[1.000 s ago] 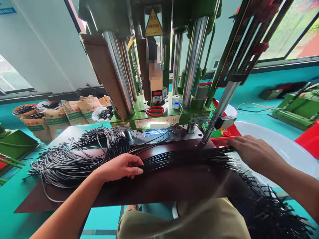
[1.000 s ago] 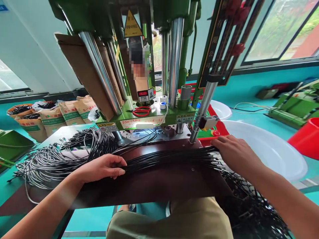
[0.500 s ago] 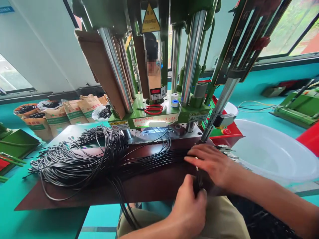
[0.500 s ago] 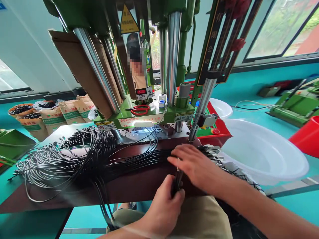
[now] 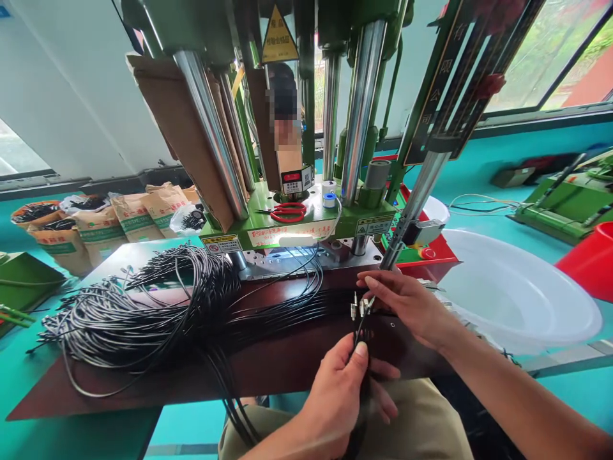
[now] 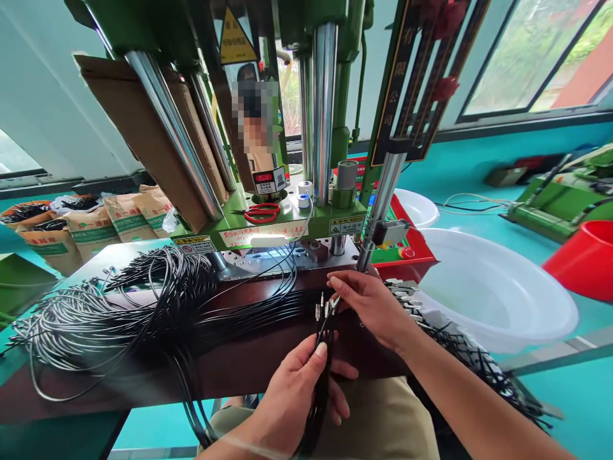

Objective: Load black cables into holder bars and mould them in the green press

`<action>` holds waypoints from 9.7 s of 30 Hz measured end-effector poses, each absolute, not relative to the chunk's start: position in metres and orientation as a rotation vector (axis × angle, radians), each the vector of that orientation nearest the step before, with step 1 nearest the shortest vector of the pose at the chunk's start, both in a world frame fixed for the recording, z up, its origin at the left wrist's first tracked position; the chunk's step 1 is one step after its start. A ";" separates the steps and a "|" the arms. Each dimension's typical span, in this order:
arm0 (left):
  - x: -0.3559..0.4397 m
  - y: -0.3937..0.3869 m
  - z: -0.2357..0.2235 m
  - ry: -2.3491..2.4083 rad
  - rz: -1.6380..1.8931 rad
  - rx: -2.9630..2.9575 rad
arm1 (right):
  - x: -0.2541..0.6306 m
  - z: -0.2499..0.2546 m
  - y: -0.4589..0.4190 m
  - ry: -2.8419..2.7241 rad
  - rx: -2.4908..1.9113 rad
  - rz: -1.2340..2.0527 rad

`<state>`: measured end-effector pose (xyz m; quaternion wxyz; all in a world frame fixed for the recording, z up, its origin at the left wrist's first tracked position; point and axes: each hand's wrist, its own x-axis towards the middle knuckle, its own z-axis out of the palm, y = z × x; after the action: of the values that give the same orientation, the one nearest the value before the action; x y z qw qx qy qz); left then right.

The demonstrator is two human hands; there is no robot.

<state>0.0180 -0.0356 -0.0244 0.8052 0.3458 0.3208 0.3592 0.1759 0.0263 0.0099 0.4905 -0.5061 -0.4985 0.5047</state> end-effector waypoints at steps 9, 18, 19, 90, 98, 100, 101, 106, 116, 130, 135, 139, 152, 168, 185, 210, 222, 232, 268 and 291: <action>0.019 -0.035 -0.019 0.670 0.794 0.676 | 0.183 0.016 0.023 -1.441 -1.181 1.276; 0.015 -0.032 -0.012 0.659 0.786 0.610 | 0.171 0.027 0.022 -1.462 -1.172 1.116; 0.014 -0.031 -0.010 0.650 0.771 0.586 | 0.173 0.027 0.022 -1.453 -1.158 1.096; -0.004 -0.014 -0.003 0.838 0.967 0.500 | 0.124 -0.014 0.137 -2.214 -1.593 0.389; -0.006 -0.012 -0.001 0.913 0.947 0.538 | 0.131 -0.002 0.117 -2.328 -1.672 0.311; -0.006 -0.011 0.000 0.924 0.930 0.560 | 0.149 0.013 0.102 -2.341 -1.685 0.316; -0.006 -0.010 0.000 0.926 0.921 0.571 | 0.159 0.021 0.094 -2.352 -1.688 0.330; 0.000 -0.006 -0.001 0.861 0.865 0.608 | 0.203 0.039 0.045 -2.231 -1.592 0.941; 0.023 -0.008 -0.004 0.951 0.798 0.915 | 0.188 -0.009 -0.036 -0.933 -1.235 1.402; 0.032 -0.012 -0.013 1.112 0.698 1.339 | 0.177 -0.024 -0.026 -0.807 -1.168 1.336; 0.032 -0.012 -0.016 1.104 0.724 1.431 | 0.176 -0.022 -0.026 -0.862 -1.213 1.336; 0.031 -0.013 -0.015 1.137 0.754 1.494 | 0.176 -0.022 -0.026 -0.889 -1.241 1.331; 0.032 -0.017 -0.015 1.195 0.821 1.603 | 0.174 -0.019 -0.025 -1.031 -1.330 1.277; 0.013 0.006 -0.008 0.985 0.906 0.825 | 0.182 -0.016 -0.038 -0.832 -1.272 1.344; 0.031 0.003 -0.013 1.080 0.602 1.077 | 0.178 -0.013 -0.036 -1.059 -1.356 1.358; 0.030 0.006 -0.013 1.007 0.575 1.016 | 0.175 -0.014 -0.036 -1.263 -1.379 1.261; -0.012 0.009 -0.001 0.778 0.704 0.760 | 0.186 -0.021 -0.041 -0.865 -1.271 1.438; 0.010 0.013 -0.001 0.939 0.761 0.775 | 0.184 -0.012 -0.040 -0.935 -1.345 1.486; 0.003 0.020 0.001 0.968 0.830 0.868 | 0.186 -0.017 -0.038 -1.003 -1.314 1.483; 0.012 0.015 -0.005 1.157 0.674 1.042 | 0.190 -0.022 -0.037 -1.016 -1.299 1.523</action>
<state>0.0122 0.0148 -0.0050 0.6611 0.4609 0.5117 0.2978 0.1902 -0.0370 -0.0216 0.4336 -0.5216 -0.4077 0.6113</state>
